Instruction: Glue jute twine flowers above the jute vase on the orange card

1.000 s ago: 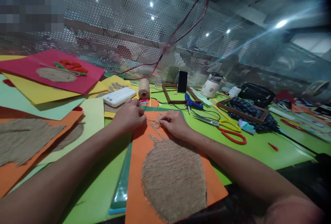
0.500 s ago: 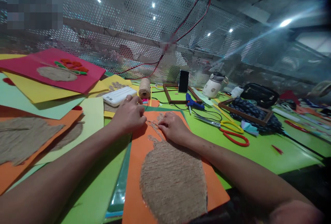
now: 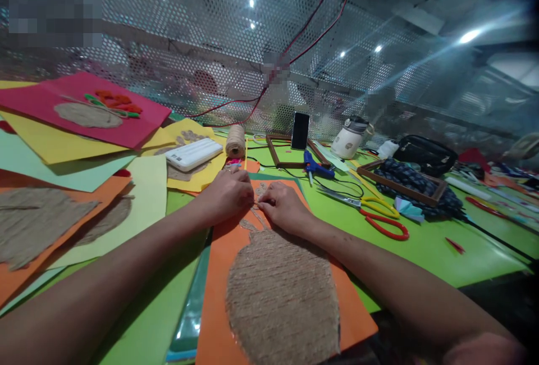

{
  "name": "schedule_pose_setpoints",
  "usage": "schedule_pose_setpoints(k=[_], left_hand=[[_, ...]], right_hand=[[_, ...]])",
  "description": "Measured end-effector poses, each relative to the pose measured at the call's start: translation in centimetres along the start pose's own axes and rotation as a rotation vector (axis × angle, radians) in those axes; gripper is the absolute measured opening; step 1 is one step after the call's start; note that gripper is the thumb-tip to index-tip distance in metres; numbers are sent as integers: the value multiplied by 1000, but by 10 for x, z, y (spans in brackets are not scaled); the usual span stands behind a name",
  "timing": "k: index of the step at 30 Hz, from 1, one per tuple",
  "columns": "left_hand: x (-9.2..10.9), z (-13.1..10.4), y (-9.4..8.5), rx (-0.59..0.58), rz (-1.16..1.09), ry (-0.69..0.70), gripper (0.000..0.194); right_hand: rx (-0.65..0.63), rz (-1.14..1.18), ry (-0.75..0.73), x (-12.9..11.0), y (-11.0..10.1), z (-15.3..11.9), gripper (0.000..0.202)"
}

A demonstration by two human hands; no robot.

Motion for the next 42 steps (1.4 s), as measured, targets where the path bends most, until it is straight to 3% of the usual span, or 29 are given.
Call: schedule_pose_setpoints(k=[9, 21, 31, 42], left_hand=[[1, 0, 3, -24, 3, -31, 20], [6, -3, 3, -46, 75, -62, 19], [9, -6, 1, -7, 125, -36, 16], [10, -7, 5, 29, 164, -19, 15]], right_hand=[[15, 68, 87, 0, -3, 3, 12], [-250, -200, -305, -17, -13, -10, 23], [-218, 4, -291, -6, -14, -15, 23], [-236, -157, -335, -15, -14, -18, 22]])
Point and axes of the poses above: each hand's wrist, its own z-axis towards the middle knuckle, its own y-axis out of the palm, x = y × z, the point moved 4 cm from there along z, towards the middle knuckle, and after that the axes turned 7 degrees about -y, right-handed, at the moved point
